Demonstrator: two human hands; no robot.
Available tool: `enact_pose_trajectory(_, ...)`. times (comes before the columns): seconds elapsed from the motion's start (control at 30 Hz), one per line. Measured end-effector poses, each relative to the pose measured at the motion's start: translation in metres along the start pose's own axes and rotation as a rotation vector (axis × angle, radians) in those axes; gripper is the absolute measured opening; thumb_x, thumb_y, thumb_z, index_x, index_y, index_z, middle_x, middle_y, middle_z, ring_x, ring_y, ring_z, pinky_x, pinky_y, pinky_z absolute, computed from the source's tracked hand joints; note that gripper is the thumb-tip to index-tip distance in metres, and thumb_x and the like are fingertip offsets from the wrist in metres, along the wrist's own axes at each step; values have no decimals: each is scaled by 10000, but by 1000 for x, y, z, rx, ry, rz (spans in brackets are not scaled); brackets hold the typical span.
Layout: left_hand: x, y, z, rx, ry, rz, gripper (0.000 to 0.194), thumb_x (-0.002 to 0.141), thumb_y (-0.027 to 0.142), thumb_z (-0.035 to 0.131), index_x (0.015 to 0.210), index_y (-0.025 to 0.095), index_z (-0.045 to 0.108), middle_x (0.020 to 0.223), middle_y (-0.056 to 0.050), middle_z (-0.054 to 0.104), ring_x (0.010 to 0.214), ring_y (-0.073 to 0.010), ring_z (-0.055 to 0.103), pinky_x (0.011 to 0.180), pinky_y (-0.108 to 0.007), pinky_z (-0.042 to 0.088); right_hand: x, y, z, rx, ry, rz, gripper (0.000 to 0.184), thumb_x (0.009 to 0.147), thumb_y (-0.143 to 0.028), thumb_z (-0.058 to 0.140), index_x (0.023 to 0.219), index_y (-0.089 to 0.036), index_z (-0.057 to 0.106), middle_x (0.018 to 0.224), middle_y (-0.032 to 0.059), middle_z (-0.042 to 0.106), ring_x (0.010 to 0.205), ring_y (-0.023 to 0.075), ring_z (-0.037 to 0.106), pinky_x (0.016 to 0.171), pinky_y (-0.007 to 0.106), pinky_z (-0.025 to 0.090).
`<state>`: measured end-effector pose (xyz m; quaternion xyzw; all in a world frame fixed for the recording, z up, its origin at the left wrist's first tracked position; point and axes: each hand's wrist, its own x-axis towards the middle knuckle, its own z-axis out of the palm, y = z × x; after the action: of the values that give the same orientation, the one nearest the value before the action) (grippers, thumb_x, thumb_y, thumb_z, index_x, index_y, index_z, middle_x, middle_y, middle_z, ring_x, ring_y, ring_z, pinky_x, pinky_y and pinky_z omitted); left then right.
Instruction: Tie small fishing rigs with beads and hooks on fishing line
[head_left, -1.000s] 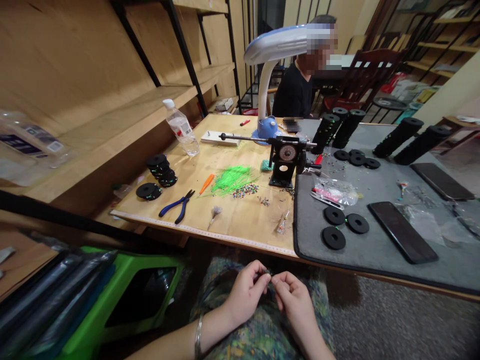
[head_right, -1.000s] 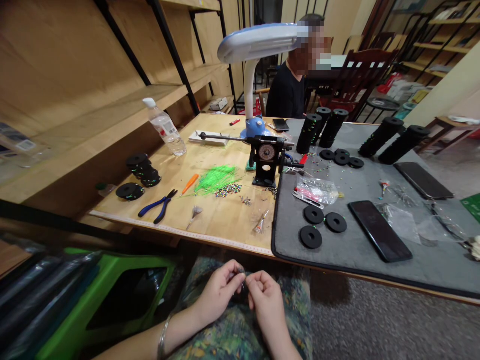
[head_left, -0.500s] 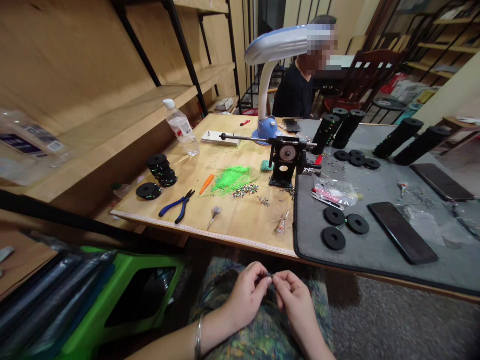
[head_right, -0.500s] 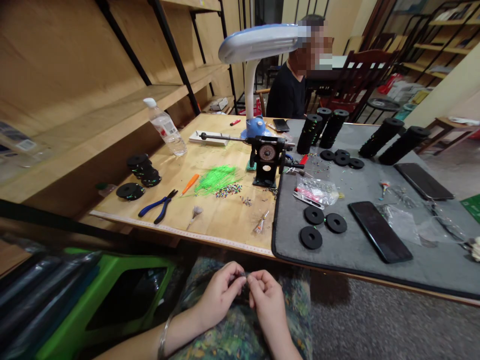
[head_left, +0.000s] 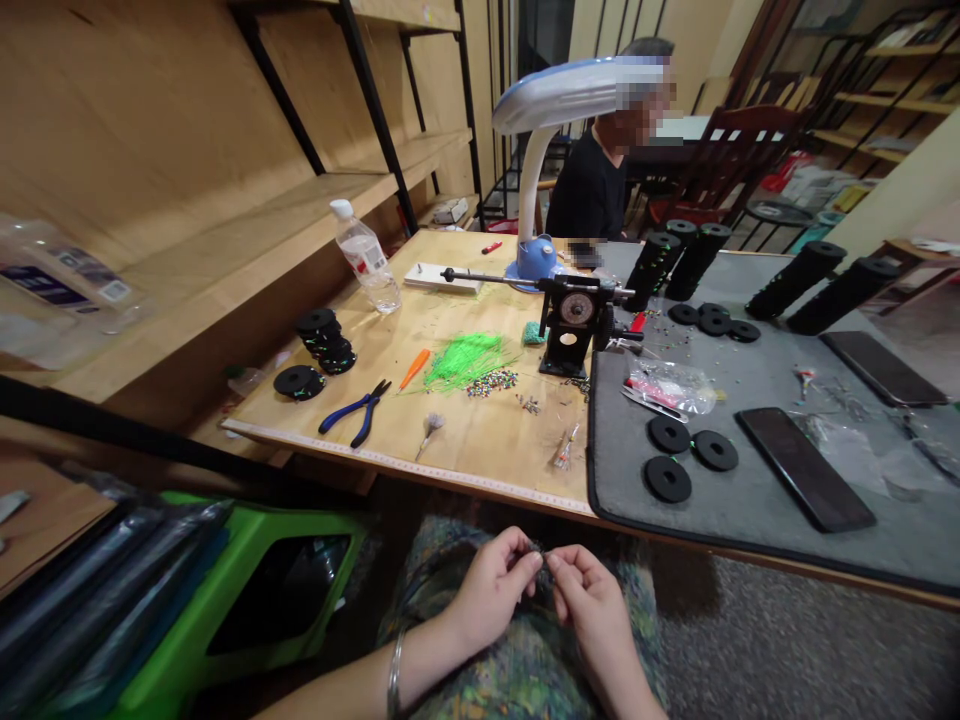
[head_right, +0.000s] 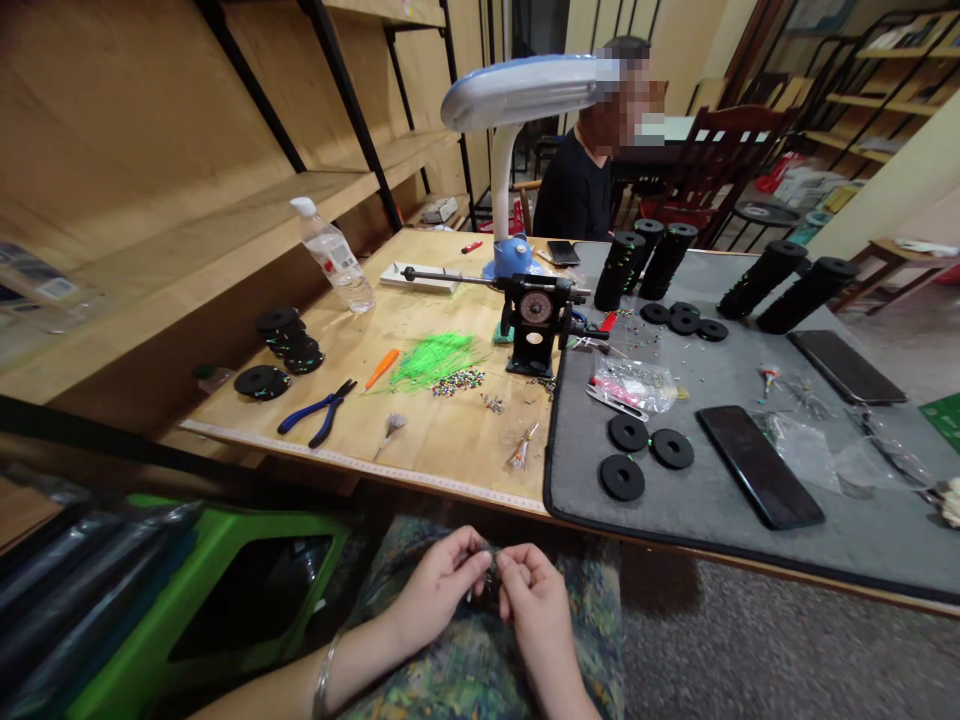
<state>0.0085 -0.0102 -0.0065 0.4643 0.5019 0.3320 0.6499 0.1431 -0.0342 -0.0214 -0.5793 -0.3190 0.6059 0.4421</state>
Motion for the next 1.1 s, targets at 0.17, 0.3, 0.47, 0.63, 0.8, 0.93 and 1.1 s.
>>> enact_pose_trajectory(0.17,1,-1,0,-30,15,-26,301,794,444,607,702,187,480,555,56,479,517,-100,440,547,-232,352,0,1,2,-34,-30,8,442,690,-602,671,639,-175,568,362,-90,430,351,65,277,406,199,198)
enact_pose_trajectory(0.3,0,1,0,-26,22,-19,284,791,427,605,708,183,484,583,54,474,528,-100,445,545,-231,357,-1,-2,3,-47,-28,19,431,684,-592,669,621,-179,560,353,-89,429,344,64,281,407,199,201)
enact_pose_trajectory(0.47,-1,4,0,-1,22,-3,251,793,397,604,711,188,491,583,50,483,540,-109,464,556,-232,373,-3,-8,4,-66,-18,39,427,665,-590,676,601,-184,557,337,-83,437,329,67,289,401,199,214)
enact_pose_trajectory(0.63,-2,-1,-1,75,42,52,170,819,314,568,727,184,507,620,35,495,566,-121,486,559,-231,386,-3,-8,5,-48,-15,42,432,663,-595,675,598,-187,550,340,-87,426,336,70,298,401,196,226)
enact_pose_trajectory(0.8,-4,-7,-1,154,64,117,119,837,257,538,744,182,534,673,17,508,613,-135,487,573,-232,388,-1,-2,2,-28,-18,14,430,687,-597,667,643,-182,561,352,-92,430,343,70,296,396,194,213)
enact_pose_trajectory(0.93,-5,-7,-2,234,72,153,116,844,234,528,740,182,536,717,-1,517,666,-149,488,595,-235,389,-1,-1,2,-24,-17,16,452,678,-617,672,659,-180,559,352,-91,437,344,69,296,395,196,214)
enact_pose_trajectory(1.1,-5,-5,-1,276,62,156,129,851,223,510,729,183,514,711,-4,509,676,-154,485,609,-246,393,-2,-4,4,-7,-21,16,499,652,-646,681,749,-167,579,353,-96,444,339,73,309,399,196,228)
